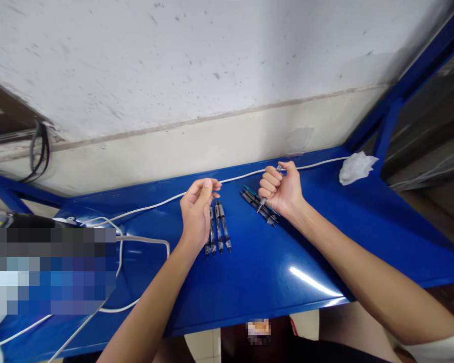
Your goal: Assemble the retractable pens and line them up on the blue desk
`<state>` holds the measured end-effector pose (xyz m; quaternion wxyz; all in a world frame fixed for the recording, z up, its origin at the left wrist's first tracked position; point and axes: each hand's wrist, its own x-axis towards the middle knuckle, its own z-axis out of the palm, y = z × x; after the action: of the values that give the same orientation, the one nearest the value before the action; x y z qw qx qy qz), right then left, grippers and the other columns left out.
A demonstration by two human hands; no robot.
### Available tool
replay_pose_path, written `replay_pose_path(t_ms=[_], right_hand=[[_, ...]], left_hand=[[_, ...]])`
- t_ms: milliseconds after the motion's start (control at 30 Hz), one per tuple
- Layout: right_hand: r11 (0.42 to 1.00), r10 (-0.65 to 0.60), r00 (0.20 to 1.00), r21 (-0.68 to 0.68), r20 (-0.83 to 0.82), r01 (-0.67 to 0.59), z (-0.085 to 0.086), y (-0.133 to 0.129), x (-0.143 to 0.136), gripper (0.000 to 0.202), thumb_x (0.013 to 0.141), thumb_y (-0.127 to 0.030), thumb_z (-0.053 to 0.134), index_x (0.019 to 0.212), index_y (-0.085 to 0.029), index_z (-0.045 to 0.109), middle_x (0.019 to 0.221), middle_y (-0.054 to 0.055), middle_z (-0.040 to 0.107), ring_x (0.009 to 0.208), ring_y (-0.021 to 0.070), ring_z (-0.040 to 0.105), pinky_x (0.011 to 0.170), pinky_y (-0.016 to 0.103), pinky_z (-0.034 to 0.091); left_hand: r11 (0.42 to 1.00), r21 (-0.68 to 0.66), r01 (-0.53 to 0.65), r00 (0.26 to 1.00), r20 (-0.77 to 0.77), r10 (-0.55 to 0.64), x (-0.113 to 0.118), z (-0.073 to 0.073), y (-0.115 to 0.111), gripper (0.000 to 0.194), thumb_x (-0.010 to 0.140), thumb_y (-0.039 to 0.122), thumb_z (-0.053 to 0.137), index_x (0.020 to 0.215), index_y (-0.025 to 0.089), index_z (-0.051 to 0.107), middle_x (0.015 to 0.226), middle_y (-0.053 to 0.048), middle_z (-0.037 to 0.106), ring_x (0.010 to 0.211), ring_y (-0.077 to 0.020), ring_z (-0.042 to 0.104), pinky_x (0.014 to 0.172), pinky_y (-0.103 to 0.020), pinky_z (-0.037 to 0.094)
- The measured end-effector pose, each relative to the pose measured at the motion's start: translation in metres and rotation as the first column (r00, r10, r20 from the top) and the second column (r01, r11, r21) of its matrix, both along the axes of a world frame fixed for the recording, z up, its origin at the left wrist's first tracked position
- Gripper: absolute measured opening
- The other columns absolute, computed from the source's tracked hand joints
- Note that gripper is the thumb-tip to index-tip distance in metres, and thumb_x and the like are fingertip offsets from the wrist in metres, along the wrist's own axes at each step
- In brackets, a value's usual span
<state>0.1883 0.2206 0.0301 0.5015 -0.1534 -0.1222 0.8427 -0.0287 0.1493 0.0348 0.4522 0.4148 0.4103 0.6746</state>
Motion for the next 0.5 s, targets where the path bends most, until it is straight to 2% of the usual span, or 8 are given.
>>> replay_pose_path(t_ms=[167,267,333,400,433,500], right_hand=[[1.000,-0.001,0.999,-0.019,-0.049,0.000,0.003,-0.001,0.001,0.047,0.100,-0.045,0.047,0.071,-0.028,0.014,0.052,-0.010,0.018,0.044,0.0100,0.012,0.039,0.026,0.016],[1.000,0.004,0.998,-0.025,-0.063,-0.005,0.003,-0.001,0.001,0.046,0.101,-0.044,0.046,0.073,-0.028,0.013,0.053,-0.011,0.018,0.044,0.0101,0.012,0.040,0.027,0.015],[1.000,0.008,0.997,-0.026,-0.071,-0.010,0.002,-0.001,0.000,0.046,0.100,-0.043,0.046,0.073,-0.028,0.012,0.054,-0.011,0.017,0.044,0.0101,0.013,0.040,0.027,0.014],[0.999,0.016,0.997,-0.027,-0.075,-0.018,0.002,-0.002,0.000,0.046,0.100,-0.043,0.047,0.073,-0.028,0.012,0.054,-0.011,0.017,0.044,0.0101,0.013,0.040,0.027,0.014],[0.999,0.019,0.997,-0.027,-0.075,-0.022,0.002,-0.002,0.000,0.046,0.100,-0.043,0.046,0.073,-0.028,0.012,0.054,-0.011,0.017,0.044,0.0101,0.012,0.040,0.027,0.013],[0.999,0.024,0.997,-0.023,-0.073,-0.026,0.002,-0.002,-0.001,0.044,0.100,-0.043,0.043,0.073,-0.028,0.012,0.054,-0.010,0.016,0.044,0.0102,0.012,0.041,0.027,0.013]], left_hand=[[0.998,0.056,0.003,1.000,-0.028,-0.001,-0.001,0.002,-0.003,0.020,0.099,0.039,0.073,0.094,0.021,0.078,0.098,-0.007,0.072,0.092,-0.0174,0.066,0.081,-0.029,0.052],[0.988,0.152,0.026,0.987,-0.158,-0.001,0.002,0.011,-0.007,0.022,0.101,0.039,0.071,0.090,0.021,0.078,0.080,-0.003,0.069,0.076,-0.0154,0.064,0.075,-0.030,0.052],[0.971,0.225,0.075,0.961,-0.276,-0.011,0.011,0.018,-0.019,0.024,0.101,0.039,0.072,0.086,0.021,0.077,0.070,-0.002,0.068,0.065,-0.0145,0.063,0.067,-0.030,0.051],[0.947,0.280,0.155,0.939,-0.341,-0.053,0.025,0.025,-0.048,0.025,0.102,0.037,0.071,0.083,0.022,0.076,0.062,0.000,0.067,0.056,-0.0129,0.060,0.064,-0.030,0.051],[0.939,0.282,0.197,0.929,-0.359,-0.088,0.033,0.027,-0.070,0.024,0.103,0.037,0.069,0.085,0.023,0.077,0.060,0.001,0.067,0.053,-0.0127,0.059,0.062,-0.031,0.051],[0.922,0.279,0.269,0.906,-0.398,-0.144,0.048,0.028,-0.129,0.023,0.103,0.040,0.070,0.087,0.025,0.079,0.064,-0.001,0.071,0.058,-0.0157,0.065,0.060,-0.032,0.052]])
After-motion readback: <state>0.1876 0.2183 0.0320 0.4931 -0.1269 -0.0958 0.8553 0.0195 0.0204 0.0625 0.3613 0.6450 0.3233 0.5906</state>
